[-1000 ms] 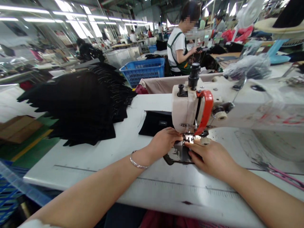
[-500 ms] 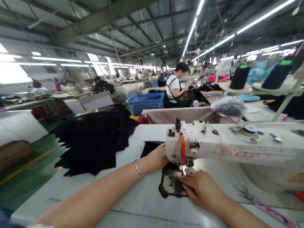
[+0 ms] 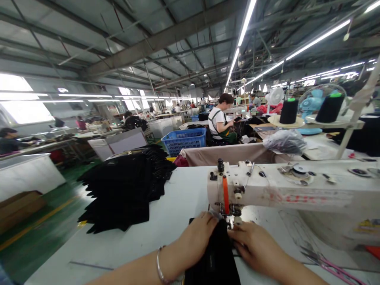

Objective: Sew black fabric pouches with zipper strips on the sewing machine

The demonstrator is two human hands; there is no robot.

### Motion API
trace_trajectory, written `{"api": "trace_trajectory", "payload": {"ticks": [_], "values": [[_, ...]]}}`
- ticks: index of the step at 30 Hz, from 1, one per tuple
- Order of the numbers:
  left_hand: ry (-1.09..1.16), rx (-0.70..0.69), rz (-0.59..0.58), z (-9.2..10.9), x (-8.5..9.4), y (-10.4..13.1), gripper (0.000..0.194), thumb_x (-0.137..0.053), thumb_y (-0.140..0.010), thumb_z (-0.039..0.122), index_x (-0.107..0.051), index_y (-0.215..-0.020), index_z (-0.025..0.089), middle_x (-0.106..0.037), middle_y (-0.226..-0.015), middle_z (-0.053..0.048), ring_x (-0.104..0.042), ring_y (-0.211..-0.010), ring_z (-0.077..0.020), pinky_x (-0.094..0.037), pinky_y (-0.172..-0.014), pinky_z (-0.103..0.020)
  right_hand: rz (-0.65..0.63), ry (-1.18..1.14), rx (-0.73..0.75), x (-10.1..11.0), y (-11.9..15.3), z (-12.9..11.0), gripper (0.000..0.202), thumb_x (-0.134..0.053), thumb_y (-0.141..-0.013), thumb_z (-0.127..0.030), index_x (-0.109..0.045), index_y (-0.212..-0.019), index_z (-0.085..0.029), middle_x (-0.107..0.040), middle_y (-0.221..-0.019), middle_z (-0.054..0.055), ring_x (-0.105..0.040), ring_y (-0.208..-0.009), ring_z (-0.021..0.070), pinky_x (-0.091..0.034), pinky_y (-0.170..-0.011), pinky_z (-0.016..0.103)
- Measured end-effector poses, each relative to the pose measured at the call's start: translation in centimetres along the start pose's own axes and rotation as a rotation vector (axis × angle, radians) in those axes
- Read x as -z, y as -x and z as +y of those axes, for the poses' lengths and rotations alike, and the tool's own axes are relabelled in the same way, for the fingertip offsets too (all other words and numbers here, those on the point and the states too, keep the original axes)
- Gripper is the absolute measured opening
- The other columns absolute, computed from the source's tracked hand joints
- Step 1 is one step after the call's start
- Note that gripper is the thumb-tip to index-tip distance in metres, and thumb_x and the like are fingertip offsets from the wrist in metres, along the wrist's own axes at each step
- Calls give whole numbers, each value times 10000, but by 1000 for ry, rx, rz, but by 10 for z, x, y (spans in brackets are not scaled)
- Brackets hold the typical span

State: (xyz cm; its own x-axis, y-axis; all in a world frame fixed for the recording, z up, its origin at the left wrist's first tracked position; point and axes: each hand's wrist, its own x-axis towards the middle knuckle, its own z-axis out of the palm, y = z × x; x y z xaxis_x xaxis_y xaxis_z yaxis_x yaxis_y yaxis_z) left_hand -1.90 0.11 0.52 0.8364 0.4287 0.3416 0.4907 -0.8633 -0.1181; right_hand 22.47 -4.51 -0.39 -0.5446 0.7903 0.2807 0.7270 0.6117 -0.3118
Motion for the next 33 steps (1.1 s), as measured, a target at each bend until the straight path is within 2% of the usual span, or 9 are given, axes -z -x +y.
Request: {"api": "trace_trajectory", "payload": {"ticks": [3,5,8,11,13,18,24,28,33], "values": [[73,78,30,8,-8,8,585,-427,-898,96,-517,-1444,286,-656,-1366,-79,-661,-1213,-244,-576,-1034,-323,-32,-4,40,6,2,-1,356,-537,-753,-89,-705,-1026,-243,-682,-1010,52,-639,-933,216,-449,-779,319],[146,84,1,10,-11,12,588,-426,-876,47,-527,-1422,243,-639,-1388,-96,-614,-1287,-238,-545,-1095,-353,-72,-27,60,10,5,-3,360,-539,-745,-93,-715,-1021,-244,-672,-973,48,-624,-905,213,-429,-770,328],[290,47,-43,7,-11,13,585,-409,-869,-30,-509,-1407,176,-603,-1416,-136,-514,-1393,-226,-488,-1155,-446,-143,-91,69,14,9,-1,361,-523,-804,-113,-715,-1076,-252,-659,-922,40,-600,-889,209,-399,-810,352],[395,11,-46,2,-12,9,583,-382,-893,-56,-460,-1438,135,-569,-1441,-161,-478,-1417,-222,-470,-1161,-488,-173,-126,37,15,10,3,335,-486,-867,-130,-683,-1129,-202,-655,-949,64,-582,-890,217,-382,-827,373],[415,6,-70,-1,-12,7,593,-372,-905,-60,-446,-1455,150,-554,-1459,-150,-480,-1414,-222,-467,-1160,-498,-167,-70,61,15,10,4,323,-487,-880,-135,-672,-1141,-179,-659,-929,62,-585,-855,212,-388,-797,364],[399,-66,-137,-7,-9,4,619,-379,-903,-61,-451,-1466,186,-552,-1472,-117,-477,-1417,-225,-451,-1176,-490,-138,-36,133,16,12,0,314,-504,-891,-131,-693,-1133,-198,-656,-863,33,-599,-797,209,-433,-756,365],[383,-89,-137,-10,-9,1,601,-411,-881,-50,-491,-1433,177,-554,-1472,-111,-483,-1413,-226,-449,-1178,-473,40,13,237,13,15,-5,251,-541,-884,-125,-719,-1057,-167,-674,-1217,104,-615,-1046,271,-502,-895,440],[392,-100,-138,-10,-11,2,593,-430,-871,-63,-505,-1423,141,-550,-1479,-134,-471,-1423,-224,-434,-1191,-468,50,13,256,13,14,-8,234,-542,-886,-117,-715,-1037,-162,-708,-1173,81,-637,-1049,258,-523,-932,442],[399,-97,-141,-16,-15,-3,584,-448,-872,-65,-523,-1414,138,-554,-1480,-136,-480,-1419,-222,-432,-1191,-469,27,19,211,14,12,-9,206,-541,-881,-132,-707,-996,-171,-700,-1183,86,-643,-1041,263,-543,-893,451]]}}
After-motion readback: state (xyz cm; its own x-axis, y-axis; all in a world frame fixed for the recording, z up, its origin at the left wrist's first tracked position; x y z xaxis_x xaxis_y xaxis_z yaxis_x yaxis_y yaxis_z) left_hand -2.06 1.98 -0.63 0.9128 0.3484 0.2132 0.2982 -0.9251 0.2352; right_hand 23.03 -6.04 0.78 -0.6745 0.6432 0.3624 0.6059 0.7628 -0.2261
